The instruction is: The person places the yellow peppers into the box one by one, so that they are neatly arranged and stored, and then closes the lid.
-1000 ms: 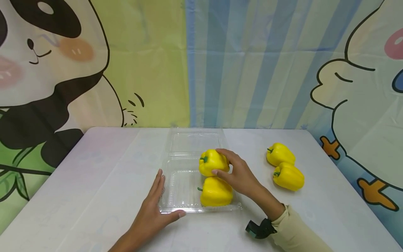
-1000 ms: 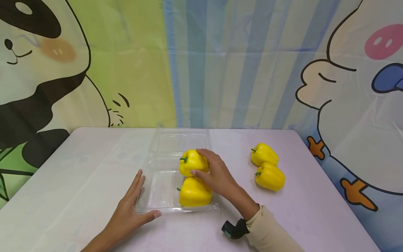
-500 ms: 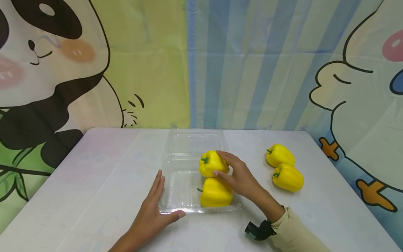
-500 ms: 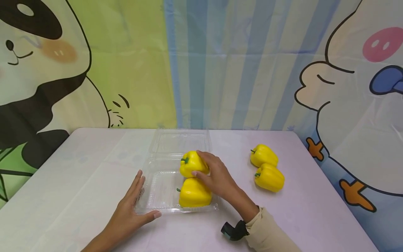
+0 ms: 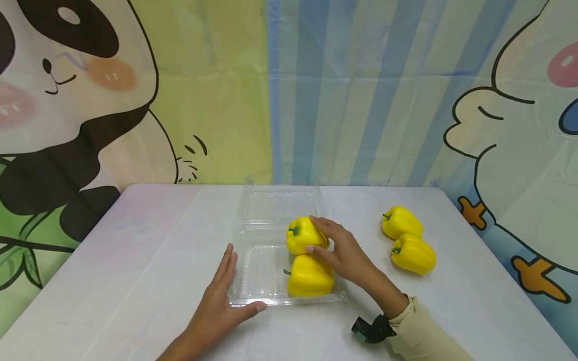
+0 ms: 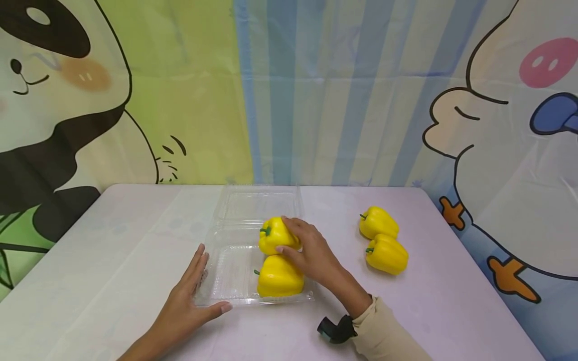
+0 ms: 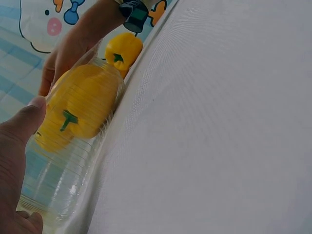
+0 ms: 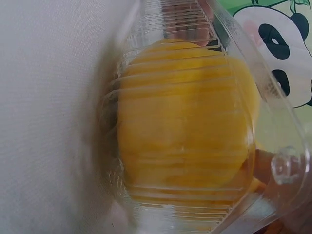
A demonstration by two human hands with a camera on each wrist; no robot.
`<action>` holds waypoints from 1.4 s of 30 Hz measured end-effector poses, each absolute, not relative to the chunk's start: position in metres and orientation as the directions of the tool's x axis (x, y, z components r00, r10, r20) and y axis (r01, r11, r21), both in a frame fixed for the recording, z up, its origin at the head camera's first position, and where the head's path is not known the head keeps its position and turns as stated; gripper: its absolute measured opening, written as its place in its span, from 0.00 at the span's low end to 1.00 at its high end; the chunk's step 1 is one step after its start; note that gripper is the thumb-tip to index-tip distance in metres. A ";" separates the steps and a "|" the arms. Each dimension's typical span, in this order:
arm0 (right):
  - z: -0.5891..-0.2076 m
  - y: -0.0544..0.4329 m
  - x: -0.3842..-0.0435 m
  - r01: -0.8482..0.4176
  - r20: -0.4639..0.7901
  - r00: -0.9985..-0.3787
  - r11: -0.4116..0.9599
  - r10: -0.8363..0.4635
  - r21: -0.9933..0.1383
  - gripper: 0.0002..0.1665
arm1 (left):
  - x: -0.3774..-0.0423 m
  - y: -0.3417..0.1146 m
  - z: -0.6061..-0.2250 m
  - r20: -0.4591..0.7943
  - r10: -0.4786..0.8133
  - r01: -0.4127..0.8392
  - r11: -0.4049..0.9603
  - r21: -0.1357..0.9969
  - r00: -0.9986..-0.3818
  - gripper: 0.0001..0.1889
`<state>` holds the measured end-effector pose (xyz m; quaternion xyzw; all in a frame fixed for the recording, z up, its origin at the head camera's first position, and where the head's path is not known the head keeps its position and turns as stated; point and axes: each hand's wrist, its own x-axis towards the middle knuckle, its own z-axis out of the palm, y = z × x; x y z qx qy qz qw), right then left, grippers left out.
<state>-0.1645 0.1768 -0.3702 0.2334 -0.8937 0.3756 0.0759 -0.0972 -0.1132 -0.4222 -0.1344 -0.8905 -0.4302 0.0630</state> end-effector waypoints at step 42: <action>-0.370 0.170 -0.165 -0.428 0.247 -0.902 0.654 -0.355 -0.624 0.37 | -0.099 -0.112 -0.424 0.226 0.197 0.299 0.588 0.751 -0.954 0.65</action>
